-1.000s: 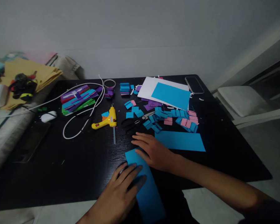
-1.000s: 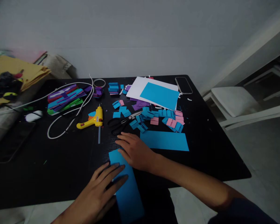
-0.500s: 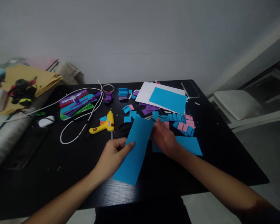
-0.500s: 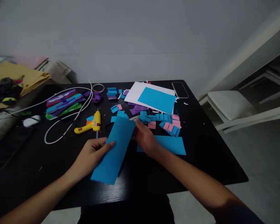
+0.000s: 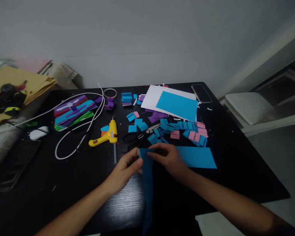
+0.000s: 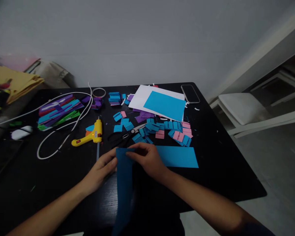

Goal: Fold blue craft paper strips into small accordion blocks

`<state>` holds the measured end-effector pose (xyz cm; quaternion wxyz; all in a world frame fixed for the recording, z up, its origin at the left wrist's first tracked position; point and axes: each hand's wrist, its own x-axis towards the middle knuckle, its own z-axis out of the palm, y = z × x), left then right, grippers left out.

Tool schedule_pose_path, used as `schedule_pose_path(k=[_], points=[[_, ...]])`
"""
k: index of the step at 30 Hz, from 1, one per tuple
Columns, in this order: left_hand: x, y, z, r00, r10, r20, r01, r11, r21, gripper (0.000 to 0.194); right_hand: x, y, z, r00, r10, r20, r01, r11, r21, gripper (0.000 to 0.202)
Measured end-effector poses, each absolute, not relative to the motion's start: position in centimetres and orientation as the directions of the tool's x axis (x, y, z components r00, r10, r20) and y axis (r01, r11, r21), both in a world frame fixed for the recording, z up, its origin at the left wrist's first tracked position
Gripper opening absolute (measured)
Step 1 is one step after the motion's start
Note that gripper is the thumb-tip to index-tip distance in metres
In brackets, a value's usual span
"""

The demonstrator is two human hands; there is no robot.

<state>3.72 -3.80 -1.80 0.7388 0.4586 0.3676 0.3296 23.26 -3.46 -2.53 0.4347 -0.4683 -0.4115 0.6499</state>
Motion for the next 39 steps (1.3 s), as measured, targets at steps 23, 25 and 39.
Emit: schedule_pose_path(k=[23,25,39], points=[[3.9,-3.2,-1.5,0.458,0.839,-0.294,-0.077,0.367,0.927,0.024,23.4,-4.1,-2.1,-0.296,0.899,-0.321,-0.234,-0.395,-0.889,0.025],[3.7,-3.2,-1.3,0.464,0.834,-0.298,-0.042,0.357,0.933,0.02,23.5,-4.1,-2.1,-0.302,0.898,-0.32,-0.238,-0.396,-0.887,0.024],[3.2,-2.9,-1.3,0.443,0.842,-0.307,0.046,0.32,0.946,0.016,23.7,-4.2,-2.1,-0.326,0.883,-0.338,-0.232,-0.421,-0.877,0.022]])
